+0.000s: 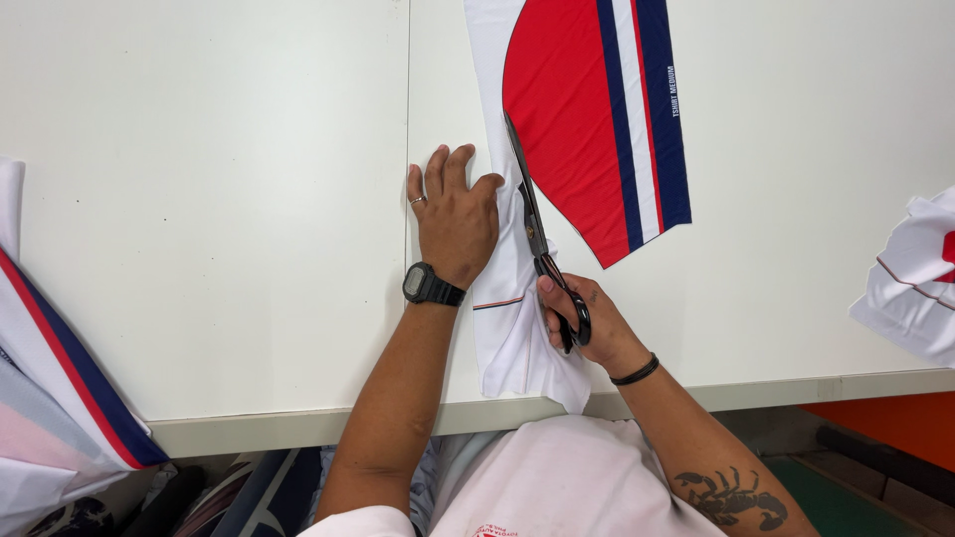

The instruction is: The person uses shears to cut a piece of white fabric with red and blue stripes along a marked line. The person repeatedly repositions the fabric and continues cutting to separate the patterned section from the surrounding material.

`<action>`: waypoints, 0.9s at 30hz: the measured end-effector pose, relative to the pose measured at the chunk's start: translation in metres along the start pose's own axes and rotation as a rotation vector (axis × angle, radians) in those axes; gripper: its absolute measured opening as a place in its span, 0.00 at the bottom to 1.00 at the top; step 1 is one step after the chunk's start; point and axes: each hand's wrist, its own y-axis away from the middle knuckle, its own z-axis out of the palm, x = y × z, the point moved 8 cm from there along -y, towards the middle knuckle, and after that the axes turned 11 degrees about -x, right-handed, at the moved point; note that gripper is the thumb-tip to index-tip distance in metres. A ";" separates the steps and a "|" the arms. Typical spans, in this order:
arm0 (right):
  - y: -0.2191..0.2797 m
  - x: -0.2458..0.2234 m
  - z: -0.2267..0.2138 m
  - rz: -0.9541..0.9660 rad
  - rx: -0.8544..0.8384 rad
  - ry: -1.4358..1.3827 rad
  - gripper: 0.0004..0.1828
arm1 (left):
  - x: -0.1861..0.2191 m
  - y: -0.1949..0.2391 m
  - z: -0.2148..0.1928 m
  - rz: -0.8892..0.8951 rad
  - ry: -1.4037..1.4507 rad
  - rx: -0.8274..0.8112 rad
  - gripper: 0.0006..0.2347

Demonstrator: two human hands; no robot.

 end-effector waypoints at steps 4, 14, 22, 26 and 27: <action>-0.006 -0.003 0.003 0.004 0.021 -0.017 0.27 | -0.002 -0.001 0.000 -0.016 0.017 0.020 0.06; -0.011 -0.007 0.010 -0.005 0.058 0.016 0.28 | -0.003 -0.001 0.001 -0.023 0.029 0.018 0.05; -0.018 -0.005 0.023 0.011 0.053 -0.069 0.26 | -0.001 0.000 -0.004 -0.021 0.024 0.026 0.04; 0.009 0.010 0.011 -0.110 -0.099 -0.144 0.26 | 0.001 0.000 -0.005 0.001 0.022 0.042 0.04; 0.026 0.018 0.002 -0.110 -0.117 -0.136 0.27 | 0.000 0.001 -0.004 0.006 0.010 0.039 0.05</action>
